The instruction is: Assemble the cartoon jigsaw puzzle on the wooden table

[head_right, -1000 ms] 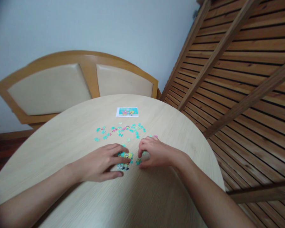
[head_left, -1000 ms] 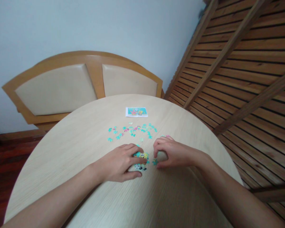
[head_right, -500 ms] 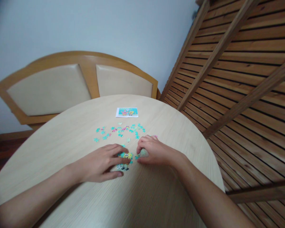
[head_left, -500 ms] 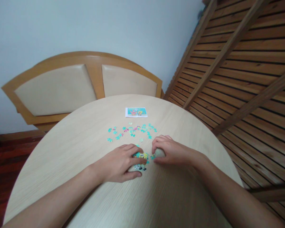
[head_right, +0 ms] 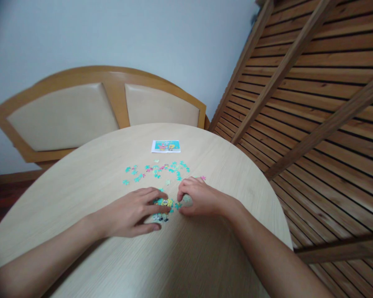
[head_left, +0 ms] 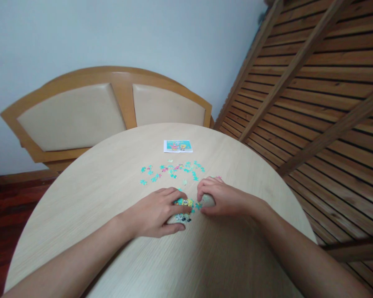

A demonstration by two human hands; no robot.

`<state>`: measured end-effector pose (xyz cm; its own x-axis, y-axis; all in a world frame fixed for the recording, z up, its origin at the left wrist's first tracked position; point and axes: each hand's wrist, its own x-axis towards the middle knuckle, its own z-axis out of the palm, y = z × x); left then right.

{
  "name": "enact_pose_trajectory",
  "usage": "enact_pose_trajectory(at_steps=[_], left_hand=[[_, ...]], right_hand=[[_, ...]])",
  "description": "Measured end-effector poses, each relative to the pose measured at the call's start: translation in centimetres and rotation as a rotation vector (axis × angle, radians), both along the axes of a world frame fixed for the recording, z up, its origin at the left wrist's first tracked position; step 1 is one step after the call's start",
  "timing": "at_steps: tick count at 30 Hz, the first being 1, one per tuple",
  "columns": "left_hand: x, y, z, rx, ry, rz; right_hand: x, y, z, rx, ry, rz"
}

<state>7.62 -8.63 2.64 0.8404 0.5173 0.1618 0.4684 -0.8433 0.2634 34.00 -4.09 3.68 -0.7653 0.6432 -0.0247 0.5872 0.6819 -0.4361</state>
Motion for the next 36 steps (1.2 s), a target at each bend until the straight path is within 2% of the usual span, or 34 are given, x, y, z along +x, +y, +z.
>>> enact_pose_trajectory(at_steps=[11, 27, 36], left_hand=[[0.02, 0.01, -0.02, 0.006, -0.015, -0.003], [-0.05, 0.04, -0.08, 0.006, -0.034, -0.005], [0.01, 0.0, 0.09, 0.004, -0.044, -0.011]], right_hand=[[-0.02, 0.4, -0.27, 0.026, 0.053, 0.1], [-0.13, 0.5, -0.59, 0.023, 0.108, 0.133], [-0.53, 0.71, -0.72, 0.046, 0.142, 0.235]])
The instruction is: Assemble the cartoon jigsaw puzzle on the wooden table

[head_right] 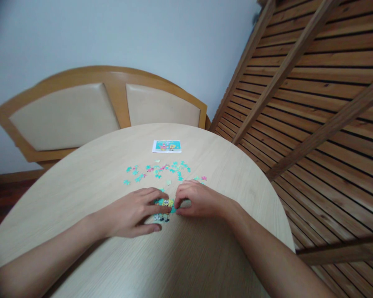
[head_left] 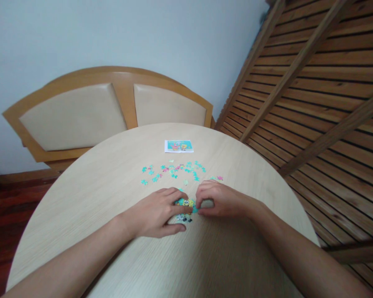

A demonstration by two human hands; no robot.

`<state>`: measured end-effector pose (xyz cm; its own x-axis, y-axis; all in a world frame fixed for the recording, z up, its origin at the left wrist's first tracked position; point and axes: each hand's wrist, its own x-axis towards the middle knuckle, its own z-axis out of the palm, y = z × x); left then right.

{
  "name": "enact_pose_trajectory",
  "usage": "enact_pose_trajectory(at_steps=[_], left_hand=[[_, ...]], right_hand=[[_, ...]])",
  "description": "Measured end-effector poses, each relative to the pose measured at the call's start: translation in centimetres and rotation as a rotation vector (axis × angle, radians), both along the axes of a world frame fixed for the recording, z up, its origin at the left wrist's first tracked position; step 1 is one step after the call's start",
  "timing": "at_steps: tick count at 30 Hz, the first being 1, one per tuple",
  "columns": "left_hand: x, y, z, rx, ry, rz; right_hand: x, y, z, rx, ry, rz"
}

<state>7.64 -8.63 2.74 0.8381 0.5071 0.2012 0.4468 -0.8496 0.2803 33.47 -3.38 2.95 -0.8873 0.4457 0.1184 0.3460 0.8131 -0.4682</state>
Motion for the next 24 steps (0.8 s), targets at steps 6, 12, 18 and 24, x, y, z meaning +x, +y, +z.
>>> enact_pose_trajectory(at_steps=[6, 12, 18, 24], left_hand=[[0.0, 0.0, 0.1, 0.0, 0.012, 0.001], [0.0, 0.0, 0.0, -0.007, 0.011, 0.001], [-0.2, 0.1, -0.3, 0.007, 0.0, 0.0], [-0.1, 0.1, -0.2, 0.008, 0.024, -0.008]], right_hand=[[0.0, 0.1, 0.0, -0.019, 0.0, 0.015], [0.1, 0.1, 0.1, -0.021, 0.004, 0.045], [1.8, 0.7, 1.3, 0.018, -0.007, -0.14], [5.1, 2.9, 1.1, 0.007, -0.035, -0.447]])
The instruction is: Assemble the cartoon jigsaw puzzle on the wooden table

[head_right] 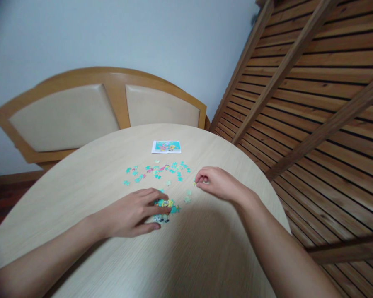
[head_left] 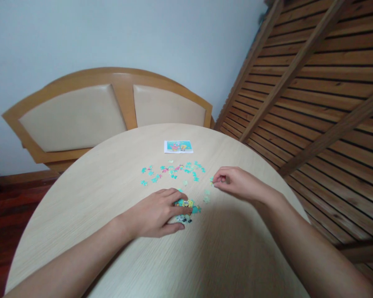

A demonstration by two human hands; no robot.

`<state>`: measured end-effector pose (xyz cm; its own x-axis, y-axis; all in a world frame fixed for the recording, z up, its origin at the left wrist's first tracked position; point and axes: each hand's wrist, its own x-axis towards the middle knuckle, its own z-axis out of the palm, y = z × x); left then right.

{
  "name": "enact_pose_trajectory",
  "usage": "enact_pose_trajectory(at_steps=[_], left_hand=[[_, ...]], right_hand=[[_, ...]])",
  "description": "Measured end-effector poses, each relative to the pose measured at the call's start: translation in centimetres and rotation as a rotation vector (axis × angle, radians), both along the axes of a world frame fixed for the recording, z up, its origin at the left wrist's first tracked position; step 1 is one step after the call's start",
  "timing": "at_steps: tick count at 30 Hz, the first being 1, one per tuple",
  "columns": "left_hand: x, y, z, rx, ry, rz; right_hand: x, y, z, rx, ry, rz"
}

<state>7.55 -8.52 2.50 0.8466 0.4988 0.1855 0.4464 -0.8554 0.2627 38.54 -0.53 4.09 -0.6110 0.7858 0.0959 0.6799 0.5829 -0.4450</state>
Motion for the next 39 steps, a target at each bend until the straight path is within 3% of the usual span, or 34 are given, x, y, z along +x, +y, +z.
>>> enact_pose_trajectory(at_steps=[6, 13, 21, 39], left_hand=[[0.1, 0.0, -0.1, 0.005, -0.008, -0.001], [0.0, 0.1, -0.2, 0.001, -0.004, 0.0], [-0.2, 0.3, -0.3, -0.033, -0.068, -0.014], [-0.7, 1.1, -0.9, -0.021, -0.119, 0.013]], right_hand=[[1.8, 1.1, -0.2, 0.024, -0.057, -0.173], [1.4, 1.0, -0.7, -0.054, -0.052, -0.134], [-0.1, 0.7, -1.5, 0.019, -0.087, -0.169], [-0.5, 0.1, -1.8, -0.013, -0.079, -0.116]])
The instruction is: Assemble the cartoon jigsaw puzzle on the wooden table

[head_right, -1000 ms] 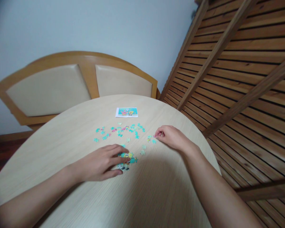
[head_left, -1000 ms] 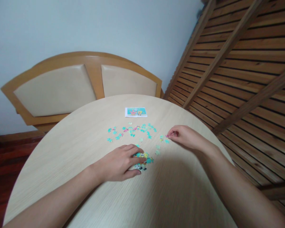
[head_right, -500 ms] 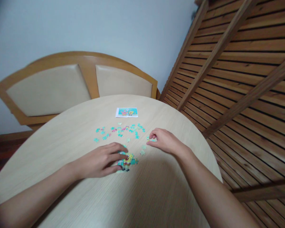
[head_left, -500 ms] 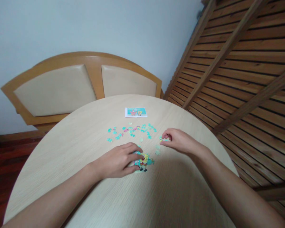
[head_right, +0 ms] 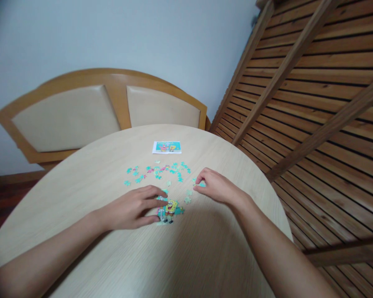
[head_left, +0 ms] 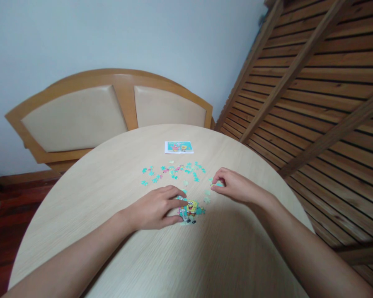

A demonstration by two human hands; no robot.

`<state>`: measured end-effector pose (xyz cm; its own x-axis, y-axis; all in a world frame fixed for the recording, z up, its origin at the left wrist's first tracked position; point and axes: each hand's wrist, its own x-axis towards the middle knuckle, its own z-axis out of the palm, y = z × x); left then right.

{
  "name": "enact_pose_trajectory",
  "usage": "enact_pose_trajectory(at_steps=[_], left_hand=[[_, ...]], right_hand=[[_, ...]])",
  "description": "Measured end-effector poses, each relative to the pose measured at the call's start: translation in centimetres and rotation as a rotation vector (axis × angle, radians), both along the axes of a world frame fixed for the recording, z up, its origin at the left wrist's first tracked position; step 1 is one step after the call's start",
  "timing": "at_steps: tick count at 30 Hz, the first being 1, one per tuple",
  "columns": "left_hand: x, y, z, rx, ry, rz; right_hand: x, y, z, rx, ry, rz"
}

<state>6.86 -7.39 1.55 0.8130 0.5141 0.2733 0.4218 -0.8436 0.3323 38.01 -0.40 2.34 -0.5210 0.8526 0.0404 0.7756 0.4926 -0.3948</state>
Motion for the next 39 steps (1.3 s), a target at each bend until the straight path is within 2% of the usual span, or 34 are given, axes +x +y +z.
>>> enact_pose_trajectory(at_steps=[10, 17, 23, 27, 30, 36, 39], left_hand=[[-0.2, -0.1, 0.1, 0.025, 0.017, -0.017], [-1.1, 0.8, -0.1, 0.057, 0.005, 0.042], [-1.3, 1.1, -0.6, 0.034, 0.013, 0.052], [-1.4, 1.1, -0.5, 0.023, 0.018, 0.052], [-1.7, 1.1, -0.2, 0.006, 0.025, 0.055], [-2.5, 1.5, 0.4, -0.007, -0.009, 0.064], [-2.5, 1.4, 0.4, -0.019, 0.018, 0.03]], right_hand=[[-0.6, -0.8, 0.3, 0.039, 0.005, 0.048], [-1.3, -1.7, 0.6, 0.042, -0.075, 0.076], [-2.3, -1.4, -0.8, 0.138, -0.064, -0.01], [-3.0, -1.1, -1.7, 0.167, -0.033, 0.001], [-2.6, -0.8, -1.2, 0.168, -0.023, 0.012], [0.0, -0.1, 1.2, 0.11, -0.066, -0.033], [0.4, -0.1, 1.3, 0.056, -0.085, -0.02]])
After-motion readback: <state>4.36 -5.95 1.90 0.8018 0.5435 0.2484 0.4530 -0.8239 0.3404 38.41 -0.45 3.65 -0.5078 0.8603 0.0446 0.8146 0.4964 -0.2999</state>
